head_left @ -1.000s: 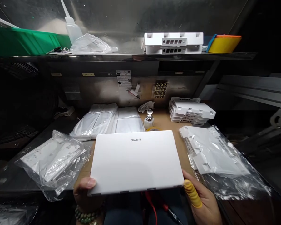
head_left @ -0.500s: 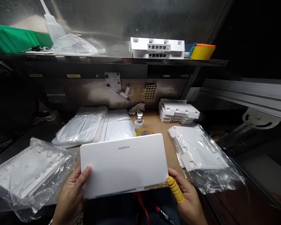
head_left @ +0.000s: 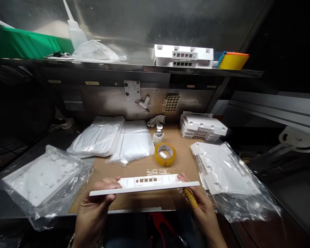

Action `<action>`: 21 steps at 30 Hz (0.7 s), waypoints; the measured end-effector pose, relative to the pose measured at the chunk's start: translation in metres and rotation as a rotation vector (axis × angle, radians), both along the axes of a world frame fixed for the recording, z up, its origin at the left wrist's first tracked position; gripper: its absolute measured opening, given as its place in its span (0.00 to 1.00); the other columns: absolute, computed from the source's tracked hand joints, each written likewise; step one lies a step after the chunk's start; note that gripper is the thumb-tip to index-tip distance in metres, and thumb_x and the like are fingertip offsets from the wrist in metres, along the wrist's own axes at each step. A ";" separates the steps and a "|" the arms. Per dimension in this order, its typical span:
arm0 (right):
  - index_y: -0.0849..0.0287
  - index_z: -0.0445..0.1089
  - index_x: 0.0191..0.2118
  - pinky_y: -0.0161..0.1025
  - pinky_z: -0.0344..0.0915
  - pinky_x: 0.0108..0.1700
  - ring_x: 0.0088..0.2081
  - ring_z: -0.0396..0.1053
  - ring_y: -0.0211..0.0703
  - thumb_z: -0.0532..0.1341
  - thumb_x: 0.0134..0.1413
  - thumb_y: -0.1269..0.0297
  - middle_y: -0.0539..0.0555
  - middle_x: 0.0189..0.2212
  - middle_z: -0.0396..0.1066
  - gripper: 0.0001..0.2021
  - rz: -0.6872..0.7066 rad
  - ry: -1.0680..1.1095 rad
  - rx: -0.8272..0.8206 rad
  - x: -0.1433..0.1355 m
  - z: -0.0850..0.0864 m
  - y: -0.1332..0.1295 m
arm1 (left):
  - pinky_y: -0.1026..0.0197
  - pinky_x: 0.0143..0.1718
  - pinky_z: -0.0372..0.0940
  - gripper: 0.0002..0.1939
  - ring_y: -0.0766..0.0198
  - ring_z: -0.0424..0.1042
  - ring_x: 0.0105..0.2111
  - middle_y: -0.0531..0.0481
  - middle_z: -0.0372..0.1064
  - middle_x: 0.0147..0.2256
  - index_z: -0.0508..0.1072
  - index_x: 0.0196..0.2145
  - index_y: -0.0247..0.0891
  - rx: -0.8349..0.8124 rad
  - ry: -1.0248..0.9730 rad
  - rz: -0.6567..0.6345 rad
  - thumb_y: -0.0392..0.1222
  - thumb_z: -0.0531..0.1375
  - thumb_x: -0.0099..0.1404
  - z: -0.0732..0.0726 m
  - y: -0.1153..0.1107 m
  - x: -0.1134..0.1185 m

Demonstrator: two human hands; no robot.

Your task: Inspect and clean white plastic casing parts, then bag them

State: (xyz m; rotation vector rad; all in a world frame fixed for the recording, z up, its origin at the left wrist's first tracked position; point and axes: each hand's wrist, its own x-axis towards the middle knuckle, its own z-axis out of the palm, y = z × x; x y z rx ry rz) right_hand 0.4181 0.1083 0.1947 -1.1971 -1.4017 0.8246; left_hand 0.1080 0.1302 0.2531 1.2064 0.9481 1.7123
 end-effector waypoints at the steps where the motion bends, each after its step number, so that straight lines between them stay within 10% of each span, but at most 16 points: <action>1: 0.48 0.78 0.54 0.53 0.62 0.67 0.62 0.69 0.54 0.61 0.65 0.58 0.56 0.56 0.77 0.15 -0.011 -0.002 -0.004 0.001 -0.003 0.000 | 0.57 0.57 0.70 0.07 0.64 0.74 0.34 0.55 0.75 0.29 0.79 0.31 0.44 0.000 0.009 -0.004 0.46 0.72 0.59 0.002 0.000 0.002; 10: 0.52 0.75 0.58 0.56 0.59 0.69 0.66 0.65 0.53 0.54 0.52 0.74 0.53 0.59 0.74 0.29 0.038 -0.193 -0.007 0.004 0.004 0.020 | 0.57 0.57 0.70 0.08 0.63 0.75 0.33 0.53 0.76 0.27 0.81 0.29 0.43 -0.014 0.038 0.090 0.46 0.74 0.57 0.005 -0.005 -0.005; 17: 0.56 0.75 0.56 0.46 0.68 0.62 0.58 0.73 0.47 0.54 0.65 0.68 0.56 0.57 0.75 0.18 -0.098 -0.764 -0.214 -0.031 0.060 0.127 | 0.63 0.55 0.67 0.09 0.63 0.76 0.42 0.57 0.79 0.39 0.80 0.38 0.45 0.022 0.089 0.594 0.38 0.72 0.59 -0.003 -0.006 -0.005; 21: 0.60 0.76 0.45 0.51 0.72 0.54 0.48 0.76 0.46 0.64 0.64 0.62 0.56 0.46 0.79 0.09 0.014 -0.979 -0.369 -0.058 0.058 0.180 | 0.59 0.57 0.66 0.07 0.58 0.74 0.48 0.51 0.77 0.45 0.80 0.38 0.45 0.072 0.284 0.526 0.40 0.70 0.62 -0.011 0.004 0.004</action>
